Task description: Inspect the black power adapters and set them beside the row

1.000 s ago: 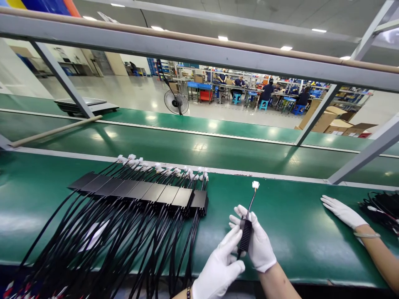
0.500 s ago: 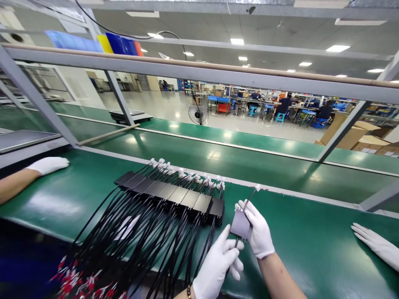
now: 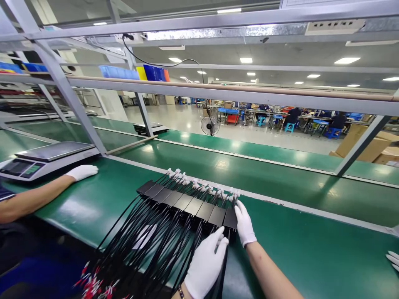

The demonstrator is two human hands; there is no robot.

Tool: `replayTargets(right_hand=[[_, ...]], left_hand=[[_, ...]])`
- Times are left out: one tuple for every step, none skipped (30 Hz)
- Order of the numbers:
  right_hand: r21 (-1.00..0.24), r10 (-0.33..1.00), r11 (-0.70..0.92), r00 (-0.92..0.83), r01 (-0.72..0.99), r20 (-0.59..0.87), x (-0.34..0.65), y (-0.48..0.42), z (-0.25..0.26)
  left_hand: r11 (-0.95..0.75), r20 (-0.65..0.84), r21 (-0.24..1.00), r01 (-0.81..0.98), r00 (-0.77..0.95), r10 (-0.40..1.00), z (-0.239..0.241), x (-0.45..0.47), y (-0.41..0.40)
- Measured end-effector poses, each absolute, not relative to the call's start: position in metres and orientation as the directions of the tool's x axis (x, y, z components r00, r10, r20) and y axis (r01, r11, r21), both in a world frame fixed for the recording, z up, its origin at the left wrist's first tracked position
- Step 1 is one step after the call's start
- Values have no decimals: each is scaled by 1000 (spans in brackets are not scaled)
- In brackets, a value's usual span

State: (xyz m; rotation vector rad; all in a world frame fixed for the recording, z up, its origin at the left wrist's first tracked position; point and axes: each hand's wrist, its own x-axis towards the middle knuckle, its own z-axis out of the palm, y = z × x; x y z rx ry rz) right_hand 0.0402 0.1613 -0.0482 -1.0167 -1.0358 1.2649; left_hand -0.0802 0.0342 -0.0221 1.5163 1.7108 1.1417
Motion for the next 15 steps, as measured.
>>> replayTargets(right_hand=[[-973,998,46,43,-226,37,40,157,-51],[-974,998,45,52,-221,35,40,153,-54],[-975,998,41,56,-218,30,39,149,-58],[-976,998,34,55,-216,23,37,145,-61],[-977,998,27,52,-214,17,34,142,-65],[-977,999,23,51,-213,12,32,140,-67],[-977,999,22,53,-212,11,30,138,-70],[-977,998,24,55,-211,13,28,138,-72],[-977,998,28,57,-211,16,27,138,-74],[-977,998,32,57,-212,20,26,139,-75],[-976,998,35,57,-214,23,26,140,-75],[-976,998,36,56,-215,24,26,141,-76],[-975,998,35,54,-218,24,26,142,-76],[-975,998,34,53,-219,23,26,143,-76],[-975,998,34,51,-220,23,26,143,-76]], left_hand=[[-86,239,808,582,-192,952,-25,-85,35],[-155,364,719,677,-178,914,-28,-89,37],[-206,465,614,762,-138,874,-30,-92,40],[-235,533,505,830,-86,842,-32,-94,44],[-248,562,404,880,-25,826,-33,-96,50],[-249,559,321,914,30,829,-33,-96,56],[-244,530,262,934,72,845,-32,-96,62],[-235,494,224,946,98,864,-32,-96,67],[-225,463,204,953,109,880,-32,-95,72],[-215,438,194,957,112,892,-32,-95,76],[-206,419,191,960,110,901,-32,-94,79],[-194,407,195,961,101,908,-33,-92,81],[-183,396,204,962,90,914,-33,-91,82],[-171,384,217,961,77,920,-33,-89,82],[-161,373,232,959,65,926,-32,-88,83]])
